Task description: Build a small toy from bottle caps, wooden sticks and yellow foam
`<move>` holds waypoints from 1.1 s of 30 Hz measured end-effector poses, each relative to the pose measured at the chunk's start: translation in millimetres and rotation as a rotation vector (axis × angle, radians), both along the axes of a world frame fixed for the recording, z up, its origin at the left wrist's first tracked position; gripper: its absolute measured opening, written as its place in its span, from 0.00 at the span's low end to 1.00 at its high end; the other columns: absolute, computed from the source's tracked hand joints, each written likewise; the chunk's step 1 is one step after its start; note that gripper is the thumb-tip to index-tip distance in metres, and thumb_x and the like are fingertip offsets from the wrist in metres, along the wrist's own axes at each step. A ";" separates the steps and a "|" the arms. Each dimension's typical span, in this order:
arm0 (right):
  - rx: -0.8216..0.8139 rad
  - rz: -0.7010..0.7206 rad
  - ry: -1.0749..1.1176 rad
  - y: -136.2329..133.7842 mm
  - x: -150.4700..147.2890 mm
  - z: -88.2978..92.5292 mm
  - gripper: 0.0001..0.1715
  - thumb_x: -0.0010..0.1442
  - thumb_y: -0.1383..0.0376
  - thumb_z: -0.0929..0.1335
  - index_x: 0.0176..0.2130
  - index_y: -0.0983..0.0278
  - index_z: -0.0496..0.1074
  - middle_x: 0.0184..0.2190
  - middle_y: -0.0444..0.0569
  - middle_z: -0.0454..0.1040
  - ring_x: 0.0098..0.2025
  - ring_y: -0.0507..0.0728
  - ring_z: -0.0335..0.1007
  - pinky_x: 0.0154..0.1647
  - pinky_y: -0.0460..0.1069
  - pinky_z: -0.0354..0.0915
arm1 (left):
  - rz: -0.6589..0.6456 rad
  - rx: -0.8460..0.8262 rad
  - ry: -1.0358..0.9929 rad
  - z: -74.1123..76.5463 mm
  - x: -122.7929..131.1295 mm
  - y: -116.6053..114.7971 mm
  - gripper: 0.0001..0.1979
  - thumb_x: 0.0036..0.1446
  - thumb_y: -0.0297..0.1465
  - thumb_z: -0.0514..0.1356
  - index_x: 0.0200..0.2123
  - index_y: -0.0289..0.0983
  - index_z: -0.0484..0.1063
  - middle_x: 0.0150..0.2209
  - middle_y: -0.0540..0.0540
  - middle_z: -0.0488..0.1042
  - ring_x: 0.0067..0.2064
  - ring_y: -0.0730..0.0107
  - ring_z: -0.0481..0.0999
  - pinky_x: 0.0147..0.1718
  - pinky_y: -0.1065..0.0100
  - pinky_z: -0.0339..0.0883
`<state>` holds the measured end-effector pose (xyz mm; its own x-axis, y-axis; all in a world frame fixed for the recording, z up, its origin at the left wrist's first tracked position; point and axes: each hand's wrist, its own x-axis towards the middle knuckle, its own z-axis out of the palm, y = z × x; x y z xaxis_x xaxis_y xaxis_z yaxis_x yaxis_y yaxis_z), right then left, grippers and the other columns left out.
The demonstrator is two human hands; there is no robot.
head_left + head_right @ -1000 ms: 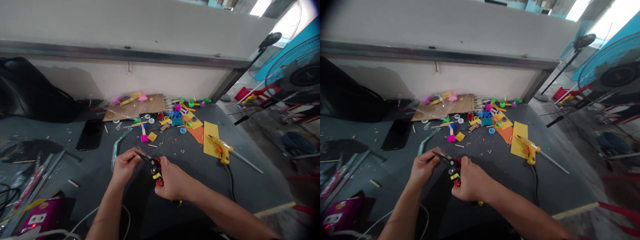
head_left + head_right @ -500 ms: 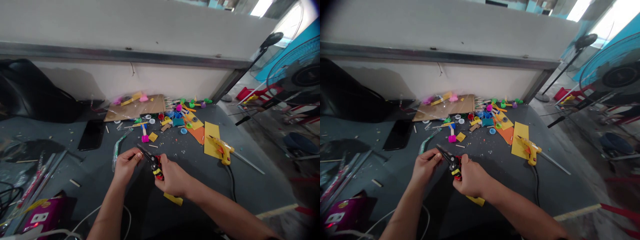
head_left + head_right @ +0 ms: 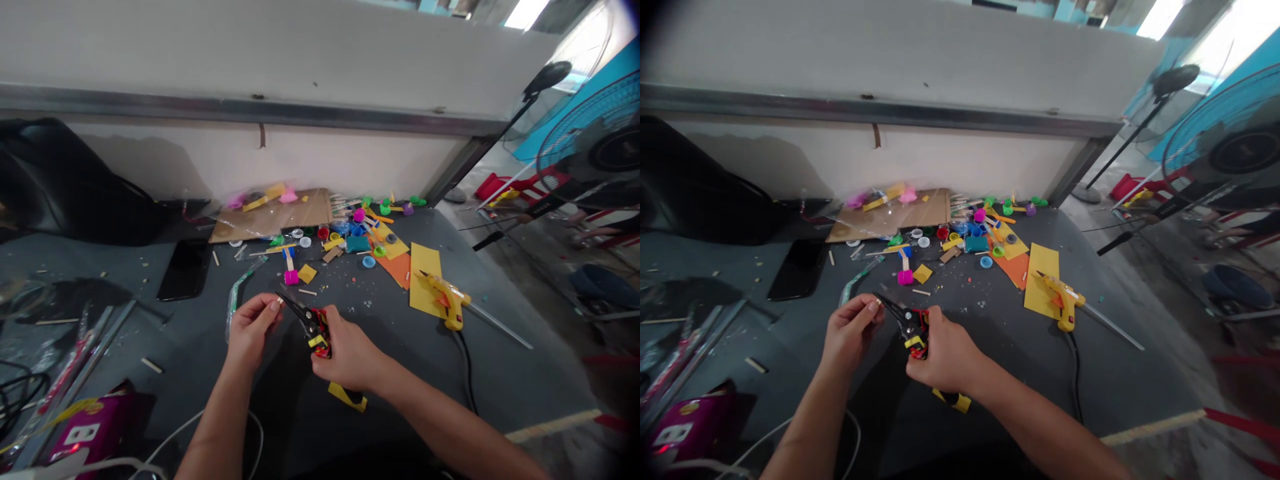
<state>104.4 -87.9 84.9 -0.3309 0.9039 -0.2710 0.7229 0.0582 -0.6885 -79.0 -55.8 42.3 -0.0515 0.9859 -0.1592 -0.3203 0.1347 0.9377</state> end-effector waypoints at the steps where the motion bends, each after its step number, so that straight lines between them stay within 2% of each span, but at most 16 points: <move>1: 0.008 0.003 -0.012 -0.5 -0.6 0.1 0.20 0.47 0.61 0.65 0.37 0.60 0.51 0.28 0.43 0.67 0.28 0.54 0.66 0.26 0.47 0.55 | -0.011 0.001 -0.005 -0.6 -0.3 0.0 0.09 0.48 0.34 0.64 0.25 0.35 0.71 0.19 0.53 0.65 0.20 0.81 0.59 0.18 0.78 0.50; 7: 0.005 0.041 -0.073 -2.3 -2.9 2.8 0.23 0.46 0.59 0.65 0.40 0.62 0.53 0.31 0.47 0.69 0.30 0.55 0.66 0.27 0.47 0.55 | -0.062 0.046 0.009 -5.4 -2.5 0.5 0.09 0.48 0.36 0.64 0.28 0.35 0.73 0.20 0.53 0.64 0.21 0.80 0.59 0.19 0.76 0.50; 12: -0.007 0.054 -0.066 -3.2 -5.2 4.4 0.23 0.46 0.59 0.65 0.40 0.62 0.54 0.32 0.49 0.70 0.29 0.55 0.66 0.28 0.48 0.57 | -0.073 0.061 0.008 -6.4 -2.5 0.2 0.11 0.47 0.37 0.65 0.26 0.35 0.73 0.20 0.53 0.64 0.21 0.80 0.59 0.19 0.76 0.52; 19: 0.077 0.048 -0.106 -4.4 -7.0 -0.9 0.22 0.46 0.59 0.64 0.40 0.63 0.53 0.31 0.48 0.69 0.30 0.57 0.67 0.28 0.49 0.57 | -0.081 0.025 0.017 -12.3 -5.6 -0.5 0.11 0.48 0.38 0.65 0.28 0.35 0.74 0.19 0.53 0.66 0.20 0.81 0.60 0.19 0.77 0.53; 23: 0.109 0.037 -0.104 -4.7 -8.2 -3.8 0.21 0.46 0.60 0.63 0.39 0.62 0.52 0.30 0.48 0.69 0.29 0.57 0.67 0.27 0.49 0.57 | -0.073 -0.010 -0.022 -10.7 -3.1 -0.5 0.11 0.46 0.38 0.66 0.28 0.35 0.74 0.19 0.53 0.67 0.20 0.81 0.61 0.19 0.78 0.54; 28: 0.049 0.036 -0.034 -5.9 -10.7 -2.1 0.20 0.47 0.60 0.64 0.38 0.62 0.51 0.29 0.46 0.68 0.28 0.55 0.66 0.27 0.48 0.56 | -0.073 -0.028 -0.066 -7.3 0.8 -0.5 0.12 0.45 0.38 0.66 0.24 0.35 0.72 0.19 0.53 0.66 0.21 0.81 0.61 0.19 0.79 0.55; 33: 0.038 0.048 -0.052 -5.2 -8.5 0.4 0.20 0.47 0.60 0.64 0.39 0.62 0.52 0.29 0.46 0.68 0.29 0.55 0.66 0.27 0.48 0.55 | -0.082 -0.003 -0.065 -7.9 -0.5 -0.5 0.12 0.47 0.38 0.66 0.24 0.35 0.72 0.18 0.53 0.65 0.21 0.82 0.60 0.19 0.79 0.53</move>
